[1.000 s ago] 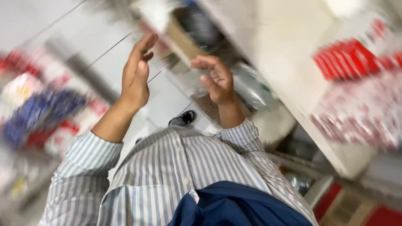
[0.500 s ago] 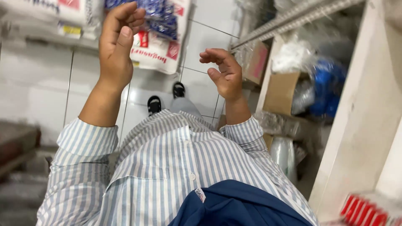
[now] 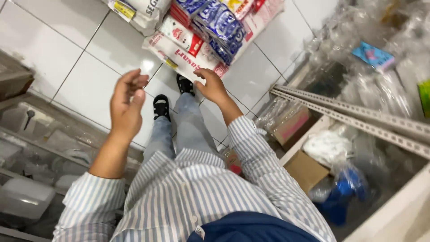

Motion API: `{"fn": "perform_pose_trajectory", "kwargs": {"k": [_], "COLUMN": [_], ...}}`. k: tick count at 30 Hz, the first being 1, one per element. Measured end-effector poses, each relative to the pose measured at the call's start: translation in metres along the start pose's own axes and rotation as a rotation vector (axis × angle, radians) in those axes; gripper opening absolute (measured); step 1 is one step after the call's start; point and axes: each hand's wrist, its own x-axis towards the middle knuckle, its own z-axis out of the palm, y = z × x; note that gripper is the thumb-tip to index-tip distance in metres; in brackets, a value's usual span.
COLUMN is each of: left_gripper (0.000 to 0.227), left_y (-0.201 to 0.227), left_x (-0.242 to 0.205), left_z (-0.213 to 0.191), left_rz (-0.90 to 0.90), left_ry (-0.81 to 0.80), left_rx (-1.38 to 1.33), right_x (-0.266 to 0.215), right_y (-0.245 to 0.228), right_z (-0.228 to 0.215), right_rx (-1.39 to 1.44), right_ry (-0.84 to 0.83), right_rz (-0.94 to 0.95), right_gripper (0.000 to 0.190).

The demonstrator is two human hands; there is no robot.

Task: The person repeatedly picks up packs of plastic bags and small boxes from the floor and places them onto a shelf. The person handles the items one at a time, moving between the floor and the shelf throughout the clip.

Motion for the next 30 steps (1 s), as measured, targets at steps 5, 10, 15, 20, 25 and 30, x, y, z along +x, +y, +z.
{"fn": "perform_pose_trajectory", "kwargs": {"k": [5, 10, 15, 20, 25, 30], "left_gripper": [0.046, 0.045, 0.046, 0.042, 0.041, 0.04], "left_y": [-0.049, -0.097, -0.147, -0.174, -0.174, -0.177], "left_x": [0.019, 0.034, 0.026, 0.019, 0.028, 0.041], "left_z": [0.017, 0.017, 0.0, -0.007, -0.001, 0.007], "left_rz": [-0.119, -0.228, -0.4, -0.478, -0.512, -0.478], "left_ry": [0.033, 0.108, 0.2, 0.258, 0.232, 0.155], "left_rx": [0.095, 0.063, 0.082, 0.053, 0.066, 0.094], "right_x": [0.08, 0.156, 0.22, 0.243, 0.238, 0.23], "right_y": [0.113, 0.18, 0.224, 0.221, 0.215, 0.199], "right_z": [0.07, 0.112, 0.144, 0.157, 0.167, 0.17], "right_rx": [-0.246, -0.419, -0.578, -0.664, -0.665, -0.802], "right_ry": [-0.094, -0.237, -0.194, -0.085, -0.094, -0.131], "right_rz": [0.061, 0.223, 0.142, 0.221, 0.383, 0.417], "right_gripper": [0.043, 0.056, 0.08, 0.107, 0.118, 0.131]}}
